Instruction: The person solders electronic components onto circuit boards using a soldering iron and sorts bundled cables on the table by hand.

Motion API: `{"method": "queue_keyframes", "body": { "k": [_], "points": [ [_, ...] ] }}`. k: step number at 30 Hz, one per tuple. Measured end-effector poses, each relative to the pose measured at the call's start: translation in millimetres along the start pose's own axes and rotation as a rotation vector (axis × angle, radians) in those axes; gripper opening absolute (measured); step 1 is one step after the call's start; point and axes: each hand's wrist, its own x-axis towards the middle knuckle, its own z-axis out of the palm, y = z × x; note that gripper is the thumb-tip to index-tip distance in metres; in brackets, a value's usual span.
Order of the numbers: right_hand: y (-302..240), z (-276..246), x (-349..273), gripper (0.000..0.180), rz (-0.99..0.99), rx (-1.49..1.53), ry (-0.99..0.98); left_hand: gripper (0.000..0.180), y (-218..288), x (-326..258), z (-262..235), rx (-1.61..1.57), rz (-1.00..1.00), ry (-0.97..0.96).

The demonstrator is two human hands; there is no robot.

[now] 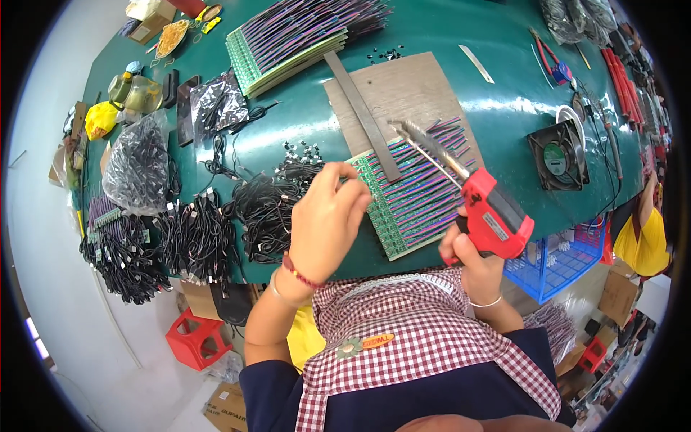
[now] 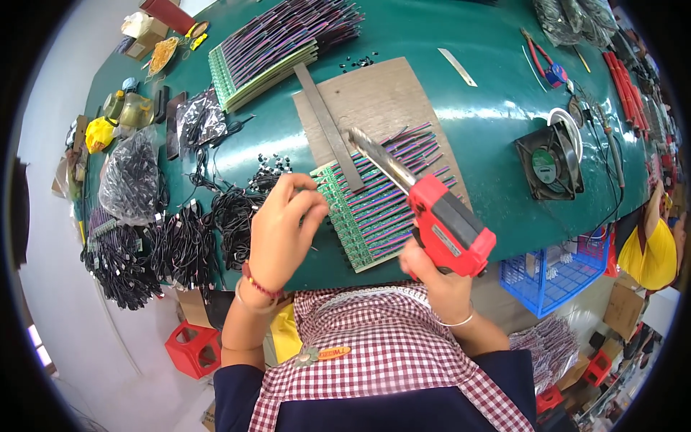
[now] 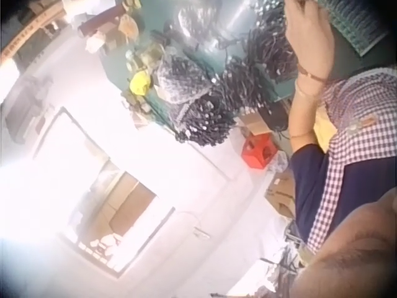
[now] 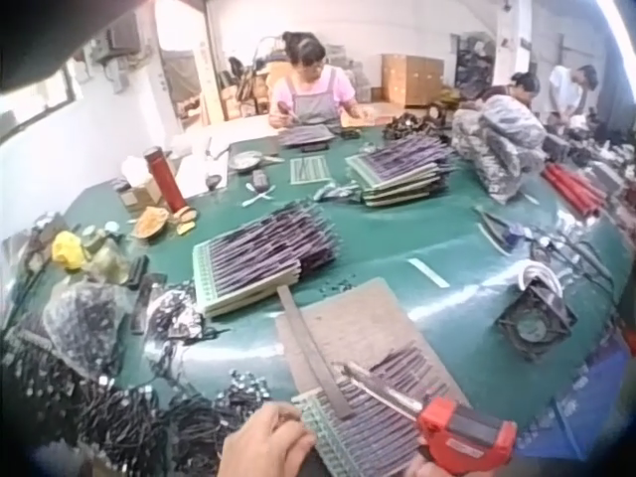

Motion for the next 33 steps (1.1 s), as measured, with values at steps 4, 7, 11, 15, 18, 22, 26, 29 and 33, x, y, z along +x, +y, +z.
{"method": "queue_keyframes", "body": {
  "k": [4,7,11,15,18,22,26,29,33],
  "points": [
    [18,-32,-15,0.033,0.099,-0.161,-0.005,0.008,-24,13,13,0.098,-0.011,-0.038],
    [41,-51,-24,0.032,0.050,-0.295,-0.027,0.008,-30,20,13,0.129,0.009,-0.048],
    [41,-46,-21,0.031,0.079,-0.283,-0.019,0.007,-33,28,12,0.166,0.002,-0.121],
    [42,-39,-17,0.029,0.086,-0.273,-0.037,0.007,-33,32,10,0.169,-0.025,-0.173],
    [41,-36,-16,0.027,0.087,-0.264,-0.024,0.008,-32,33,10,0.157,-0.029,-0.180],
    [39,-33,-15,0.028,0.079,-0.315,-0.023,0.008,-32,34,9,0.159,-0.022,-0.193],
    [34,-28,-14,0.027,0.028,-0.378,-0.051,0.009,-32,36,9,0.169,-0.013,-0.205],
    [33,-30,-16,0.027,0.134,-0.370,-0.038,0.009,-32,36,10,0.180,-0.028,-0.215],
    [36,-31,-23,0.028,0.175,-0.275,0.033,0.010,-33,36,11,0.194,-0.036,-0.217]
  ]
}}
